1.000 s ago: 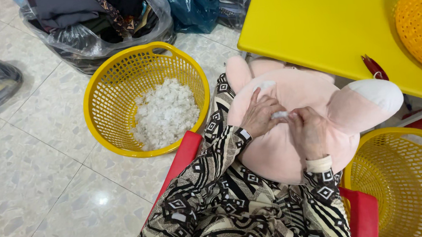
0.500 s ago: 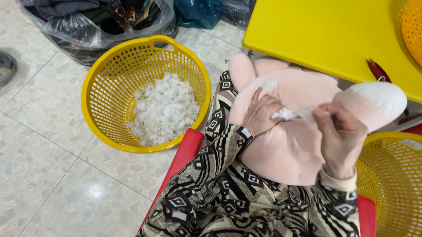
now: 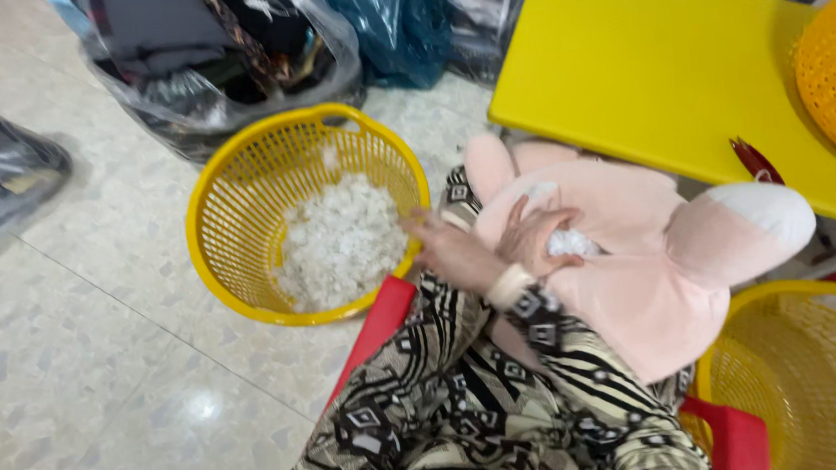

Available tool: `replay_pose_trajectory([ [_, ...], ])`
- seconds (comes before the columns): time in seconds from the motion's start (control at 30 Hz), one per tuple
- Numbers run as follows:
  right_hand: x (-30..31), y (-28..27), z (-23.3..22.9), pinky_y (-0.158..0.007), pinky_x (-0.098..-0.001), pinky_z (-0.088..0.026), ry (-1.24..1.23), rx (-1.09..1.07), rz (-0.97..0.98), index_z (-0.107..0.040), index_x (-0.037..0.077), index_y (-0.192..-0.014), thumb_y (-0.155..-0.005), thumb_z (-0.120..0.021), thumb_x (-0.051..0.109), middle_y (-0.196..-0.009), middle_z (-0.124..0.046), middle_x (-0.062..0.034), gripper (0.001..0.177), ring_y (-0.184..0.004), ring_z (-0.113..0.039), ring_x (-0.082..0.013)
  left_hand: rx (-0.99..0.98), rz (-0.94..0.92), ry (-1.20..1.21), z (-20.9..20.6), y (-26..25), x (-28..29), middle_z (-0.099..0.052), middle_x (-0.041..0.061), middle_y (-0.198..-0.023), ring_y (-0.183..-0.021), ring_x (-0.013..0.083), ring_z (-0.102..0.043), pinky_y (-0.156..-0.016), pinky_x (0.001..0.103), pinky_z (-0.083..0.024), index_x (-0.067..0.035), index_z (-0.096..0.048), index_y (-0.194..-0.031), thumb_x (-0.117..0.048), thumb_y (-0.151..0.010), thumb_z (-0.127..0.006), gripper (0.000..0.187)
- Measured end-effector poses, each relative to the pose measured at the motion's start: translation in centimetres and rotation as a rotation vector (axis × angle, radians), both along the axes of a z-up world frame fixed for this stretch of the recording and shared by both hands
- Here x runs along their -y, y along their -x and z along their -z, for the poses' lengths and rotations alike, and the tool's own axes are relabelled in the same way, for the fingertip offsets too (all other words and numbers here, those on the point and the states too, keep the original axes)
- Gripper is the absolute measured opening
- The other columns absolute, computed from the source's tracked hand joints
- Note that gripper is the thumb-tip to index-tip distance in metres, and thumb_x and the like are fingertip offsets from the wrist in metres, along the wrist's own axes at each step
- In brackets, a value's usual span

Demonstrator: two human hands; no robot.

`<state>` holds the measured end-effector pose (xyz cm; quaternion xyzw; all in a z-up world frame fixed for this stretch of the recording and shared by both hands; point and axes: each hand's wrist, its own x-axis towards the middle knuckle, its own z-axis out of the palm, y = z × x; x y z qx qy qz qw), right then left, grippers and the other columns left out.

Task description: The person repeatedly scoops white stuffing from a yellow basket and inserts it into a pink plush toy held on their lap. They distribute the stuffing by hand, occasionally adjusting the toy's position. The task continues without a visible final closure.

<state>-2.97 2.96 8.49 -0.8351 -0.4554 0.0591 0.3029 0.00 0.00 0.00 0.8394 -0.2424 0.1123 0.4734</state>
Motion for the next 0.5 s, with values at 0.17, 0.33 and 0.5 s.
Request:
replay_pose_trajectory([
  [0.17, 11.5, 3.3, -5.2, -0.087, -0.0410, -0.055, -0.169, 0.243, 0.588, -0.068, 0.006, -0.122, -0.093, -0.071, 0.007, -0.117, -0.065, -0.0171, 0.029, -0.099, -0.068, -0.0325, 0.235, -0.068, -0.088, -0.4, 0.6, 0.2, -0.068, 0.006, -0.131, -0.133, 0.0250, -0.058, -0.128, 0.057, -0.009, -0.014, -0.050, -0.144, -0.044, -0.086, -0.082, 0.073],
  [0.33, 16.2, 4.9, -7.0, -0.071, -0.0410, -0.054, -0.045, 0.145, 0.754, -0.068, 0.001, -0.126, -0.082, -0.074, 0.006, -0.099, -0.062, -0.0169, 0.044, -0.077, -0.065, -0.0311, 0.005, -0.028, 0.047, -2.8, 1.8, -0.9, -0.070, 0.007, -0.118, -0.128, 0.0247, -0.060, -0.130, 0.055, -0.012, -0.011, -0.042, -0.153, -0.039, -0.076, -0.080, 0.090],
  [0.5, 15.9, 4.8, -6.0, -0.072, -0.0412, -0.053, -0.109, 0.247, 0.710, -0.075, 0.002, -0.109, -0.090, -0.069, 0.000, -0.091, -0.068, -0.0158, 0.021, -0.078, -0.067, -0.0335, 0.058, -0.025, 0.047, -3.8, 2.0, -0.8, -0.069, 0.007, -0.113, -0.121, 0.0246, -0.061, -0.126, 0.058, -0.012, -0.011, -0.058, -0.135, -0.038, -0.078, -0.084, 0.068],
])
